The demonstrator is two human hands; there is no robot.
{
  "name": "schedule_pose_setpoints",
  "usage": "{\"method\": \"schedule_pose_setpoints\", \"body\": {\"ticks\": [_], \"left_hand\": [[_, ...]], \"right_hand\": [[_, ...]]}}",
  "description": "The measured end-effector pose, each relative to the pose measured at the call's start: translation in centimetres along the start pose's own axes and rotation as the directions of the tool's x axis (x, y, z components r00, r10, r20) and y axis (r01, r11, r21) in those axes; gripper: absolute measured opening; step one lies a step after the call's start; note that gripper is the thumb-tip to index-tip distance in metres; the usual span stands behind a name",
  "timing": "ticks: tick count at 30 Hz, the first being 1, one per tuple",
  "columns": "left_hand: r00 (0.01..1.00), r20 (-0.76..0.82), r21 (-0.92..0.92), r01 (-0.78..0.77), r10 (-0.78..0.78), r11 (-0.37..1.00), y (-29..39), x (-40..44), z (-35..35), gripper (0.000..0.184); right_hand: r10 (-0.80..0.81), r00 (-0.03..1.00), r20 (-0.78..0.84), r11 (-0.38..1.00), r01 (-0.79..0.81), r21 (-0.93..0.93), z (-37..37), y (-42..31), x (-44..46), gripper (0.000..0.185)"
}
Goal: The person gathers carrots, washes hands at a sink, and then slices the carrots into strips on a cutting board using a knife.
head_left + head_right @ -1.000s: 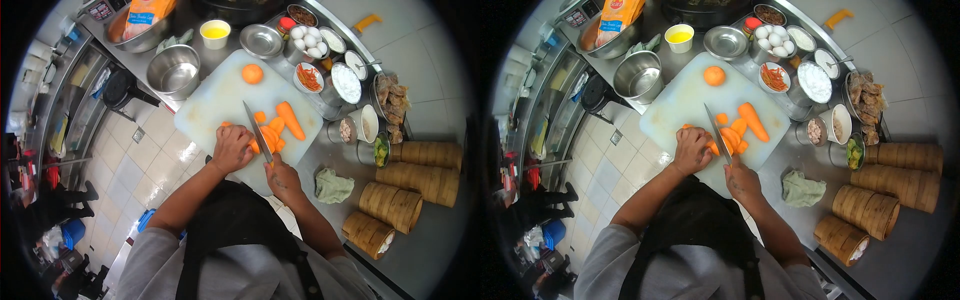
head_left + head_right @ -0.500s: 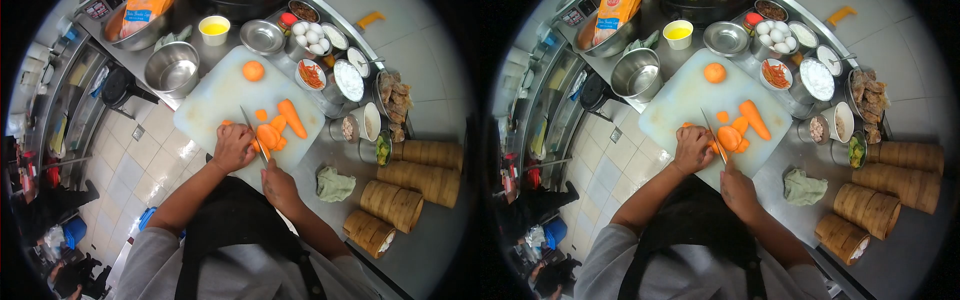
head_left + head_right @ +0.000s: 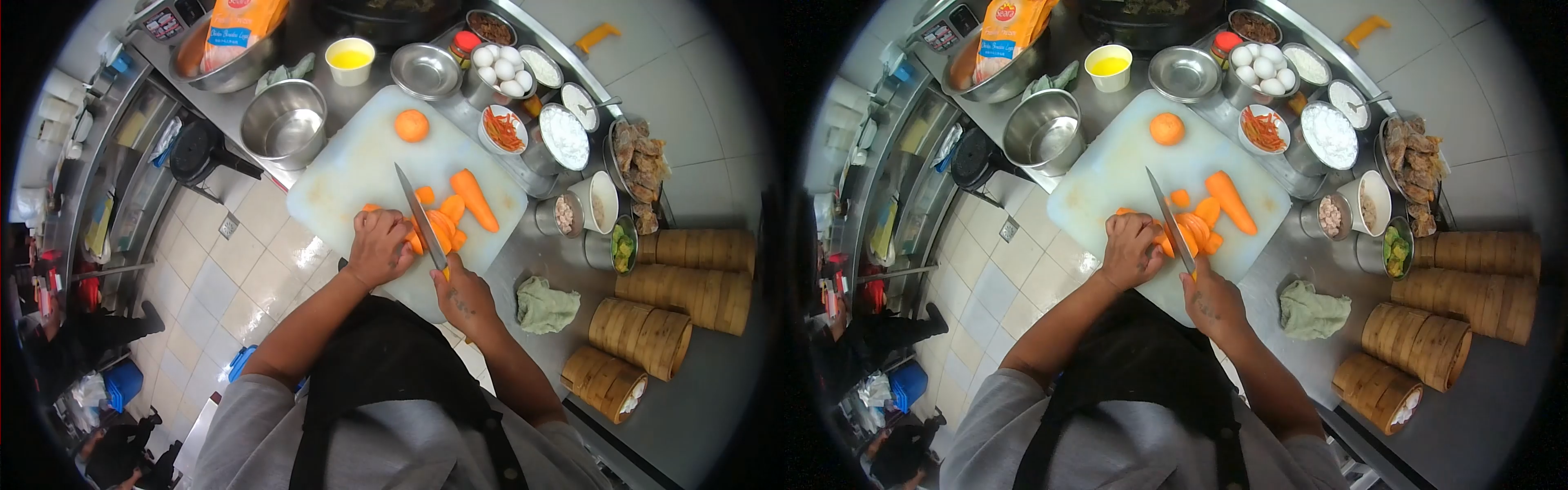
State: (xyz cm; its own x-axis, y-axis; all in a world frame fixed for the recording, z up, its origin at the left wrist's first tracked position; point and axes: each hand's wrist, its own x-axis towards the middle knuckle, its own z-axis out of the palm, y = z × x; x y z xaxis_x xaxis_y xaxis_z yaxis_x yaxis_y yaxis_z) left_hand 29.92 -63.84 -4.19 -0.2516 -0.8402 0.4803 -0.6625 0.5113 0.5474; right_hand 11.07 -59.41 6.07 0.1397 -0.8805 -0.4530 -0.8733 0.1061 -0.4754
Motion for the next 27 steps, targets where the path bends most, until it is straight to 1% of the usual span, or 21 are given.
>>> {"method": "schedule_pose_setpoints", "body": {"ticks": [2,3,5,6,8,12,14,15,17,18,20,21,23,24,26,27], "left_hand": [[1.000,-0.009,0.001,0.000,0.000,1.000,0.1,0.1,0.0,0.033],[1.000,-0.022,0.003,-0.003,0.003,1.000,0.1,0.2,0.0,0.033],[1.000,-0.014,0.008,-0.011,0.011,1.000,0.0,0.1,0.1,0.035],[1.000,-0.008,0.013,-0.020,0.020,1.000,-0.1,0.0,0.1,0.037],[1.000,-0.005,0.003,-0.017,0.017,1.000,-0.2,0.0,0.2,0.037],[1.000,0.001,-0.008,-0.002,0.002,1.000,0.0,0.1,0.0,0.036],[1.000,0.011,-0.014,-0.002,0.002,1.000,-0.1,0.1,0.1,0.036],[1.000,0.018,-0.017,-0.001,0.002,1.000,-0.1,0.1,0.1,0.035],[1.000,0.016,-0.010,-0.003,0.003,1.000,-0.1,0.1,-0.1,0.035],[1.000,0.015,-0.005,-0.005,0.005,1.000,-0.1,0.2,-0.3,0.035],[0.999,0.019,-0.018,-0.026,0.026,1.000,-0.4,0.2,-0.6,0.036],[0.999,0.023,-0.034,-0.037,0.038,0.999,-0.5,0.3,-0.6,0.037],[0.999,0.014,-0.034,-0.042,0.042,0.999,-0.6,0.1,-0.5,0.037],[0.999,0.007,-0.033,-0.043,0.043,0.999,-0.7,0.0,-0.6,0.038],[0.999,0.013,-0.027,-0.041,0.042,0.999,-0.8,0.0,-0.6,0.038],[0.999,0.018,-0.025,-0.038,0.038,0.999,-0.7,0.1,-0.6,0.038]], "right_hand": [[-0.059,0.998,-0.015,0.994,0.057,-0.090,-0.7,-0.7,-1.3,0.027],[-0.057,0.998,-0.013,0.994,0.055,-0.089,-1.0,-1.1,-1.9,0.027],[-0.041,0.998,0.041,0.989,0.047,-0.143,-1.6,-1.6,-3.0,0.025],[-0.039,0.998,0.044,0.989,0.045,-0.143,-1.9,-1.8,-3.5,0.025],[0.002,0.994,0.105,0.986,0.016,-0.166,-2.3,-2.0,-4.1,0.024],[-0.025,0.995,0.093,0.993,0.036,-0.113,-0.4,-1.0,-3.7,0.025],[-0.209,0.975,-0.081,0.977,0.204,-0.062,2.9,0.2,-0.9,0.025],[-0.210,0.974,-0.081,0.977,0.205,-0.064,4.3,0.7,0.2,0.025],[-0.116,0.986,-0.122,0.990,0.105,-0.091,6.2,1.1,1.8,0.030],[-0.119,0.985,-0.127,0.990,0.108,-0.088,5.9,1.0,2.0,0.030],[-0.035,0.999,-0.023,0.999,0.035,-0.001,4.5,1.3,2.1,0.035],[-0.035,0.999,-0.032,0.999,0.035,-0.001,3.7,1.5,2.3,0.035],[-0.006,0.998,0.062,0.998,0.002,0.069,2.3,1.7,2.4,0.040],[-0.008,0.998,0.062,0.998,0.004,0.070,1.8,1.6,2.2,0.040],[0.072,0.991,0.109,0.983,-0.089,0.162,1.0,1.3,2.0,0.039],[0.070,0.992,0.108,0.983,-0.087,0.162,0.8,1.2,1.8,0.039]]}}
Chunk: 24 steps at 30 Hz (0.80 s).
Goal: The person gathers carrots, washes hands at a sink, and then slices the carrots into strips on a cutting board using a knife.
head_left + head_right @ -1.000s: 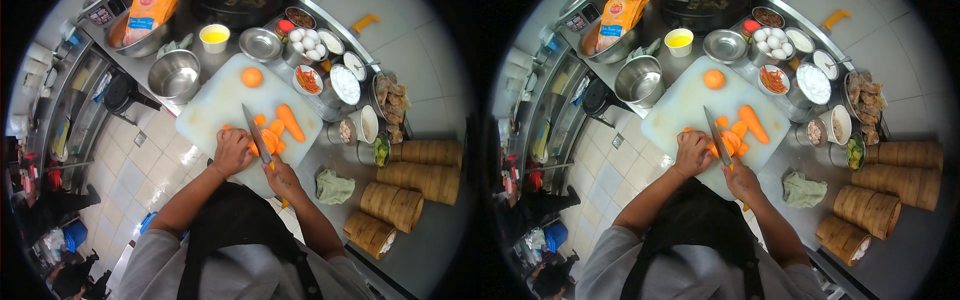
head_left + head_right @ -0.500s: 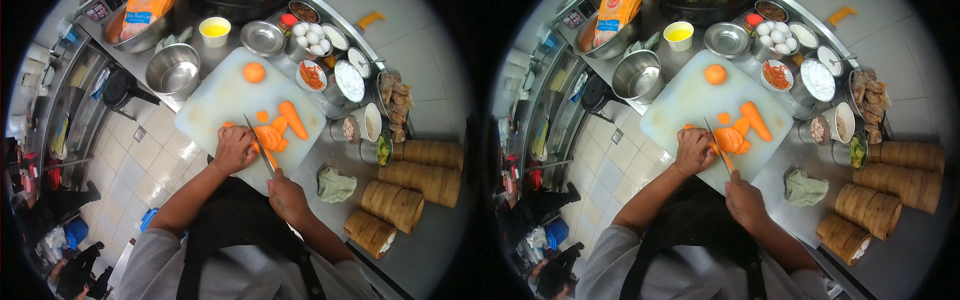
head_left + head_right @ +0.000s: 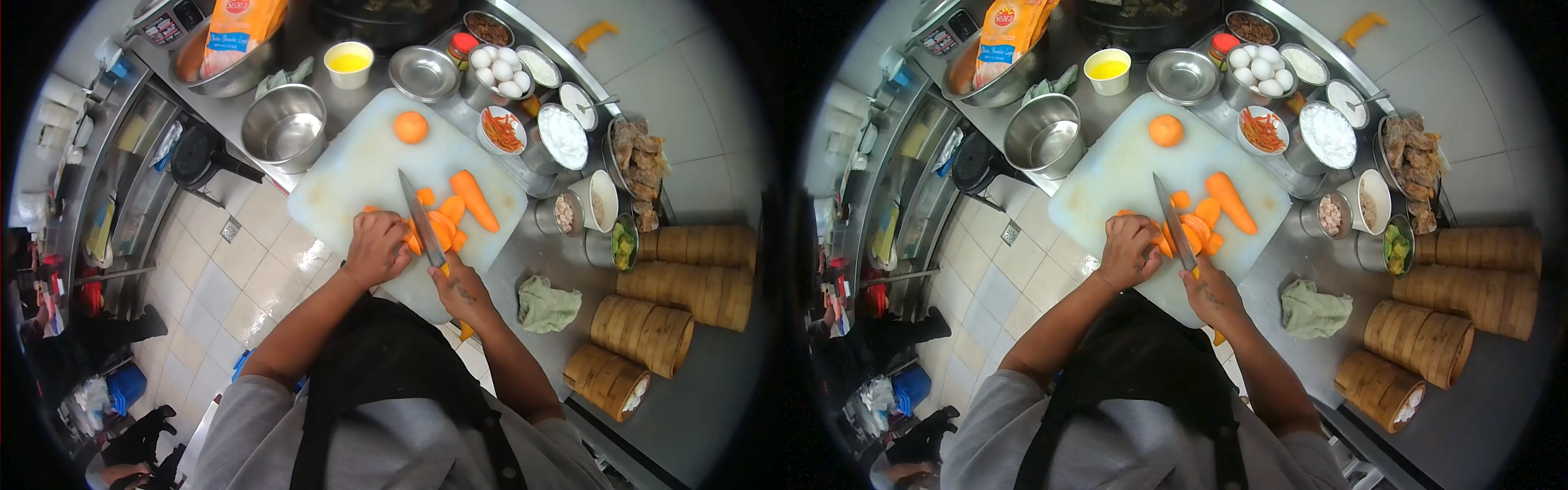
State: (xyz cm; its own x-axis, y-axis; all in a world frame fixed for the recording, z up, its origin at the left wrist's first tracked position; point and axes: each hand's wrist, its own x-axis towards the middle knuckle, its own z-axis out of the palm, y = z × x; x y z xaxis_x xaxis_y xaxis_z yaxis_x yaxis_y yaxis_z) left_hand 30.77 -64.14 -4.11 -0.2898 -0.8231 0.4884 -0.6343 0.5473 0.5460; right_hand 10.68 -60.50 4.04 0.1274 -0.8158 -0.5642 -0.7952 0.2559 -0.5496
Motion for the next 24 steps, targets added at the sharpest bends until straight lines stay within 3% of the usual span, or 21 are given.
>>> {"method": "schedule_pose_setpoints", "body": {"ticks": [5,11,15,20,24], "left_hand": [[1.000,-0.005,0.000,-0.002,0.002,1.000,0.0,0.0,0.0,0.036],[1.000,-0.001,0.012,-0.011,0.011,1.000,0.0,0.1,0.1,0.038],[1.000,0.011,0.013,-0.006,0.005,1.000,0.0,0.0,0.0,0.038],[1.000,-0.013,0.003,-0.012,0.012,1.000,0.0,0.1,0.2,0.036],[1.000,-0.025,-0.004,-0.003,0.003,1.000,0.1,0.1,0.0,0.035]], "right_hand": [[-0.127,0.986,-0.108,0.976,0.105,-0.189,-0.1,-1.1,-2.3,0.032],[-0.100,0.995,-0.024,0.942,0.087,-0.325,-1.1,-3.0,-5.4,0.024],[-0.073,0.997,0.017,0.937,0.074,-0.342,-1.3,-3.3,-6.3,0.023],[-0.294,0.937,-0.191,0.938,0.243,-0.247,4.8,1.0,0.5,0.027],[-0.144,0.980,-0.134,0.971,0.114,-0.212,3.8,0.4,0.7,0.030]]}}
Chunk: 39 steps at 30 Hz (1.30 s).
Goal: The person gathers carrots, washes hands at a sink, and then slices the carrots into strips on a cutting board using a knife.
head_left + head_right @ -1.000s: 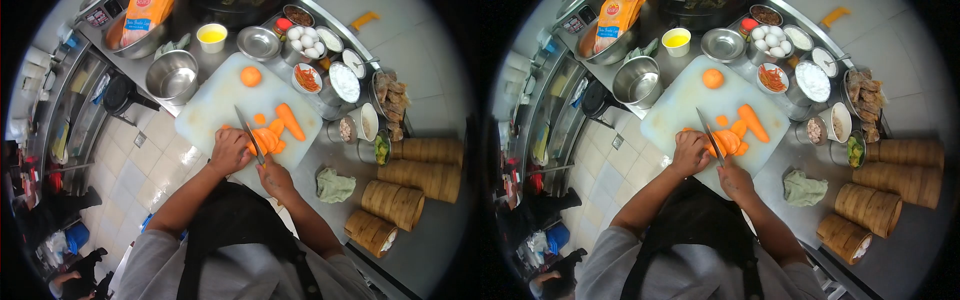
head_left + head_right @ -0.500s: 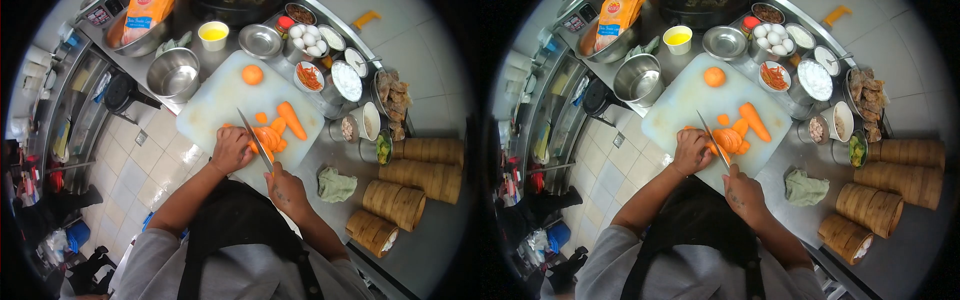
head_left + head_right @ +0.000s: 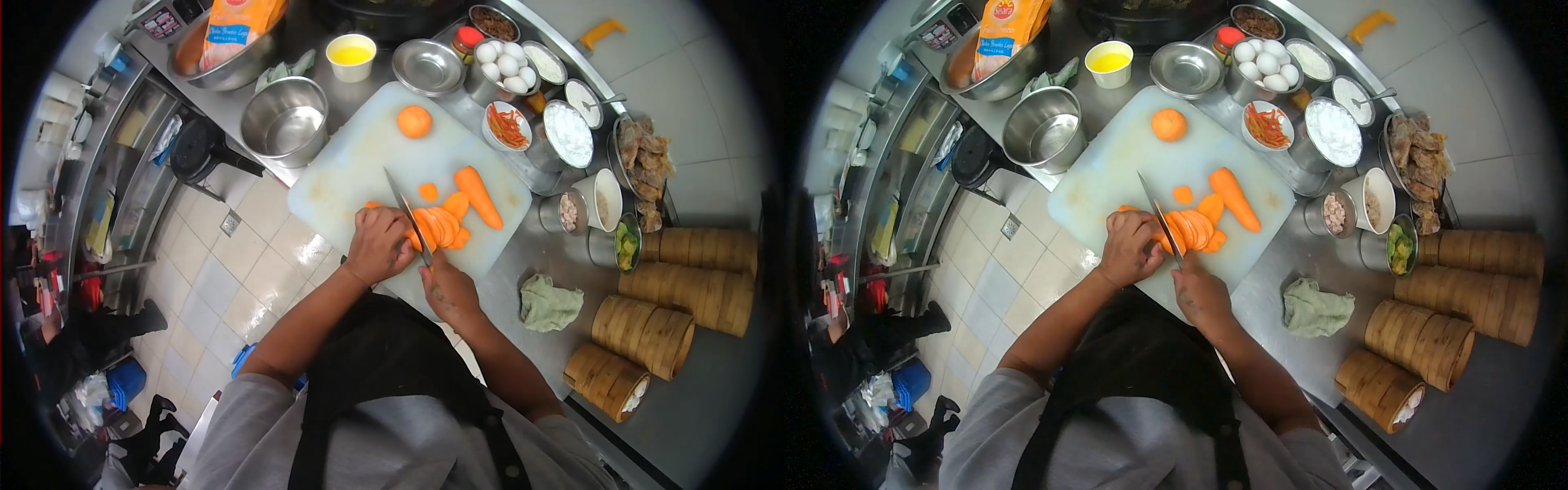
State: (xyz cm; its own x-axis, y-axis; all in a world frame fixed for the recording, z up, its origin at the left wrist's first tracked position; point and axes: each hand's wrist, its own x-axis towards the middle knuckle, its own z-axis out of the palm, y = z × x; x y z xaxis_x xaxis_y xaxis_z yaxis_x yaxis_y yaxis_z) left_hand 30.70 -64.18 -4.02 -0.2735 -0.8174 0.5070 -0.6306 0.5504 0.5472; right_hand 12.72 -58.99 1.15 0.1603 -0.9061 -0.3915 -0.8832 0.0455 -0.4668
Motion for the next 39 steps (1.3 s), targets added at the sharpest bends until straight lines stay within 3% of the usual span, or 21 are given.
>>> {"method": "schedule_pose_setpoints", "body": {"ticks": [3,6,8,12,21,24,26,29,33,39], "left_hand": [[0.999,-0.031,-0.016,-0.007,0.006,1.000,-0.4,-0.2,0.2,0.036],[0.999,-0.038,-0.020,-0.009,0.008,1.000,-0.3,-0.2,0.3,0.035],[1.000,-0.029,-0.016,-0.005,0.004,1.000,-0.1,-0.1,0.1,0.035],[1.000,-0.013,-0.008,0.008,-0.008,1.000,-0.1,0.0,0.1,0.035],[1.000,-0.009,0.019,0.003,-0.003,1.000,-0.2,0.0,0.1,0.036],[1.000,-0.013,0.011,0.013,-0.013,1.000,-0.1,0.1,0.0,0.036],[1.000,-0.002,0.002,0.020,-0.020,1.000,-0.1,0.0,0.0,0.036],[1.000,-0.003,-0.011,0.017,-0.017,1.000,-0.2,0.1,0.1,0.035],[0.999,-0.036,-0.027,0.016,-0.017,1.000,-0.3,-0.1,0.1,0.035],[0.999,-0.034,-0.016,0.011,-0.011,1.000,-0.2,0.0,0.1,0.035]], "right_hand": [[-0.035,0.999,0.036,0.998,0.032,0.063,-1.8,0.4,-0.3,0.032],[0.008,0.999,0.040,1.000,-0.008,0.005,-2.8,-0.3,-1.2,0.033],[-0.049,0.998,-0.042,0.999,0.048,-0.026,-3.0,-0.6,-1.9,0.028],[-0.066,0.997,-0.033,0.995,0.063,-0.078,-4.4,-1.8,-3.4,0.026],[0.042,0.980,0.192,0.988,-0.012,-0.156,-7.0,-3.5,-5.3,0.024],[-0.056,0.991,0.117,0.997,0.062,-0.049,-3.2,-1.5,-2.9,0.024],[-0.152,0.986,-0.071,0.988,0.151,-0.015,0.6,-0.1,-0.1,0.028],[-0.046,0.999,-0.017,0.999,0.045,-0.019,0.4,-0.5,0.2,0.025],[-0.036,0.999,0.028,0.999,0.035,0.042,-1.7,-0.1,0.0,0.027],[-0.056,0.998,0.022,0.996,0.058,-0.074,-4.9,-2.0,-2.7,0.029]]}}
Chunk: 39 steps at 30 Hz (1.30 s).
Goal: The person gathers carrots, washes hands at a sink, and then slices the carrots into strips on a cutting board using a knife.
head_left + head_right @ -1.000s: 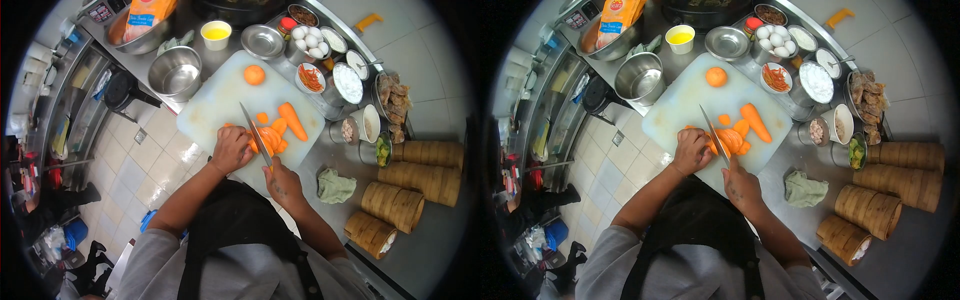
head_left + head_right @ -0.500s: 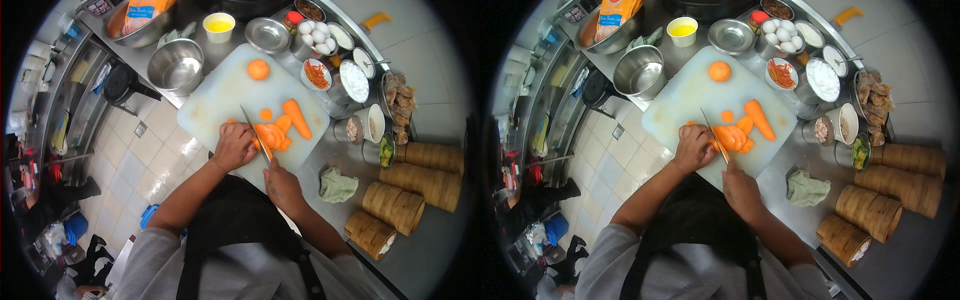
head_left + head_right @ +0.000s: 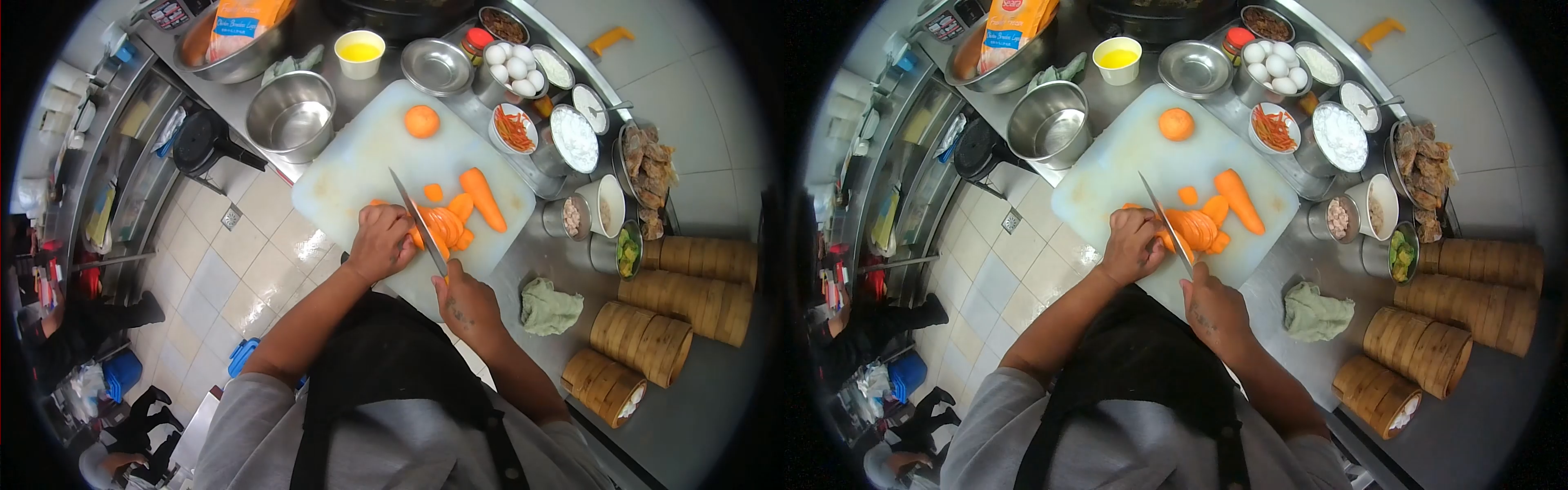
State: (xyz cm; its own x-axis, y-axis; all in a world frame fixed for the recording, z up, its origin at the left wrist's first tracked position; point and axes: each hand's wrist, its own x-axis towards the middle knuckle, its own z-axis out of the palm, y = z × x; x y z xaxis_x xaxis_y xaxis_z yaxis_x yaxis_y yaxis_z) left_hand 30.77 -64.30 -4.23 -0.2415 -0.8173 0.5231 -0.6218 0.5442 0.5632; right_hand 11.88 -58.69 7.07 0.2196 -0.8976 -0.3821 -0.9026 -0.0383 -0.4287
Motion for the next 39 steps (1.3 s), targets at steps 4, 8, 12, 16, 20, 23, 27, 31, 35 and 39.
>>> {"method": "schedule_pose_setpoints", "body": {"ticks": [4,8,12,16,20,23,27,31,35,39], "left_hand": [[1.000,0.012,0.002,0.007,-0.007,1.000,0.0,0.1,-0.1,0.036],[1.000,0.001,0.001,0.003,-0.003,1.000,-0.1,0.1,0.1,0.035],[1.000,0.002,-0.003,0.002,-0.002,1.000,0.0,0.0,0.0,0.035],[1.000,-0.009,-0.015,-0.011,0.011,1.000,0.0,0.2,-0.1,0.035],[1.000,-0.015,-0.023,0.006,-0.006,1.000,-0.2,0.0,-0.3,0.035],[1.000,-0.014,-0.023,0.004,-0.004,1.000,-0.3,-0.1,-0.3,0.036],[1.000,-0.016,-0.019,0.006,-0.006,1.000,-0.3,-0.2,-0.1,0.035],[1.000,-0.020,-0.014,0.005,-0.005,1.000,-0.4,-0.2,-0.1,0.035],[1.000,-0.026,-0.029,0.001,-0.001,1.000,-0.3,0.0,-0.3,0.035],[1.000,-0.005,-0.044,0.006,-0.006,0.999,-0.4,-0.1,-0.3,0.035]], "right_hand": [[0.031,0.994,0.102,0.997,-0.024,-0.067,-1.8,-1.0,-2.1,0.025],[-0.016,0.995,0.099,1.000,0.014,0.024,-1.0,-0.9,-1.9,0.022],[-0.134,0.982,-0.135,0.990,0.139,0.027,5.8,1.5,2.6,0.027],[0.017,1.000,-0.021,0.996,-0.015,0.082,5.2,1.5,3.2,0.028],[0.041,0.997,0.071,0.991,-0.049,0.121,3.2,2.0,3.2,0.032],[0.022,0.999,-0.032,0.998,-0.020,0.067,2.2,1.0,1.8,0.029],[-0.037,0.999,-0.041,0.999,0.036,-0.022,0.6,0.2,-0.5,0.026],[0.000,0.998,0.070,0.997,0.005,-0.080,-1.3,-0.8,-2.3,0.023],[-0.035,0.998,0.059,0.999,0.035,-0.004,0.0,-0.5,-1.9,0.023],[-0.091,0.993,-0.070,0.994,0.094,0.048,5.4,1.1,2.8,0.025]]}}
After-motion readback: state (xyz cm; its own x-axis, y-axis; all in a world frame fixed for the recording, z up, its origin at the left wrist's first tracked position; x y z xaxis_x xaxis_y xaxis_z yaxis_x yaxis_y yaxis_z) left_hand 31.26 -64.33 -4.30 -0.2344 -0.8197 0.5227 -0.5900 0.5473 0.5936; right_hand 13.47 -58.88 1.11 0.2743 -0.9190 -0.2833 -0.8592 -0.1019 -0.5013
